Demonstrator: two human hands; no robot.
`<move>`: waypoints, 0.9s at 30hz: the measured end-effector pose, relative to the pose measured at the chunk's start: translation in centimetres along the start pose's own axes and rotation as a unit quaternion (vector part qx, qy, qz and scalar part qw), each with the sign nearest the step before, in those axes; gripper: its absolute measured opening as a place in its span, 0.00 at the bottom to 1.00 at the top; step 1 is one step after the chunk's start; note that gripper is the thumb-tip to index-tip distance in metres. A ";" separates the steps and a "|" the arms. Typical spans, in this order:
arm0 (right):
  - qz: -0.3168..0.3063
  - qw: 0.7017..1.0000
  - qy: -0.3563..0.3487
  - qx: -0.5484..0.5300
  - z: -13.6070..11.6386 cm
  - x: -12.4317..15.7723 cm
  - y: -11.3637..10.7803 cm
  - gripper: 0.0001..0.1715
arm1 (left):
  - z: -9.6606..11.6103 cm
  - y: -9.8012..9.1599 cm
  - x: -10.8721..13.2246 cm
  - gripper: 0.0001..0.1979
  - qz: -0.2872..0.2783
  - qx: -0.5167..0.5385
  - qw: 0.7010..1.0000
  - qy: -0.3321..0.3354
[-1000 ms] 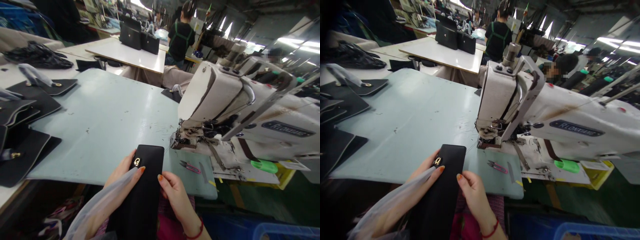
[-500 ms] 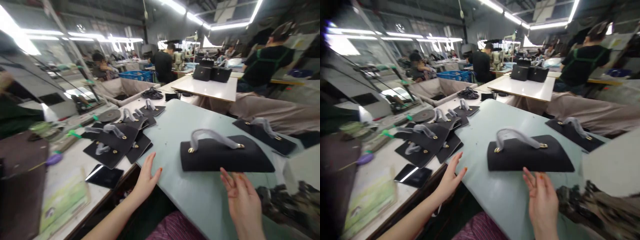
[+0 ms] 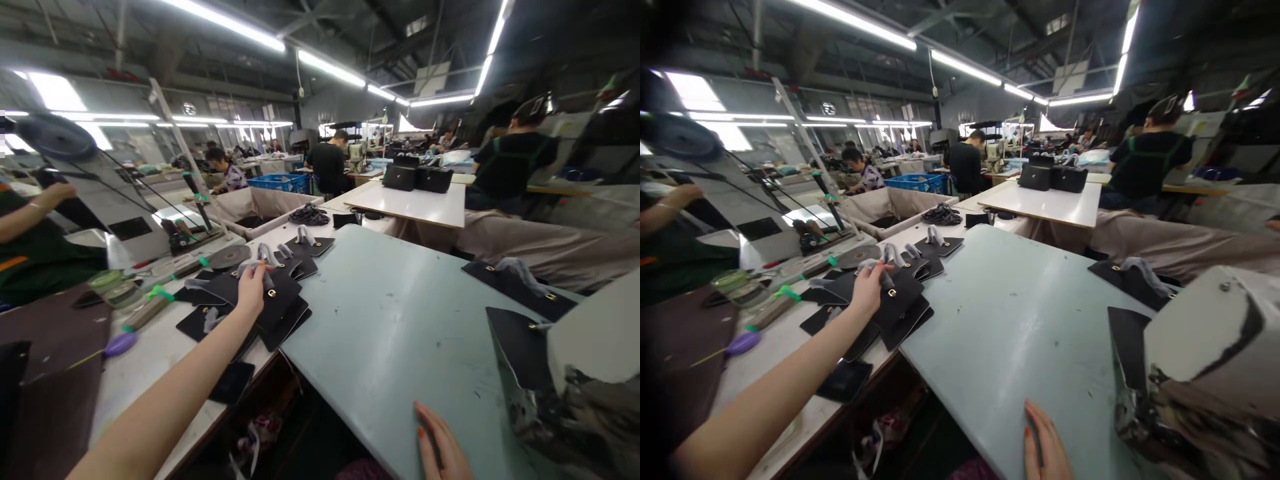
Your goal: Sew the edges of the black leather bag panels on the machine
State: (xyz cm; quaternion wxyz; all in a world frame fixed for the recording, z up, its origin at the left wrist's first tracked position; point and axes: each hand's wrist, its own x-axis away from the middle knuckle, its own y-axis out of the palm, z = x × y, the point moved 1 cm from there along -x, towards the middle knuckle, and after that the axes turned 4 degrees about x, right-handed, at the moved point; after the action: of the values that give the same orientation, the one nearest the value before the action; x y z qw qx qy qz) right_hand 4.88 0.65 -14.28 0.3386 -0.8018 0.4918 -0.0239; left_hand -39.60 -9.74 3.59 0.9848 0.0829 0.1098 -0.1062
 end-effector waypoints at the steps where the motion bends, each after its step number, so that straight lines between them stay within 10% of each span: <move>1: 0.005 1.000 0.013 -0.003 -0.5 0.0 0.0 0.24 | 1.1 1.2 1.6 0.19 -0.028 0.032 0.999 0.006; 7: 0.009 0.968 0.160 -0.193 -4.9 1.9 -0.6 0.32 | 7.2 5.3 14.8 0.14 -0.232 0.275 0.929 -0.084; 12: 0.003 0.888 0.127 -0.442 -11.4 4.2 -3.9 0.38 | 8.4 5.5 23.7 0.12 -0.286 0.274 0.898 -0.193; 17: -0.007 0.830 0.127 -0.543 -16.9 6.6 -4.7 0.34 | 9.2 6.1 28.1 0.10 -0.248 0.296 0.893 -0.231; 21: 0.048 0.811 0.209 -0.545 -16.8 8.4 -2.7 0.25 | 10.4 5.4 30.4 0.16 -0.221 0.277 0.902 -0.247; 27: 0.222 0.801 0.241 -0.501 -14.3 5.7 -5.5 0.18 | 9.0 -1.1 34.0 0.28 -0.325 0.117 0.880 -0.325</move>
State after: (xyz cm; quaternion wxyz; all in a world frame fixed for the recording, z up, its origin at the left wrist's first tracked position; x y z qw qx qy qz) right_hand 6.73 -9.83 -1.85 -0.2438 -0.6971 0.6654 0.1093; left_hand -5.67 -18.95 4.20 0.8584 0.1176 -0.2091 -0.4535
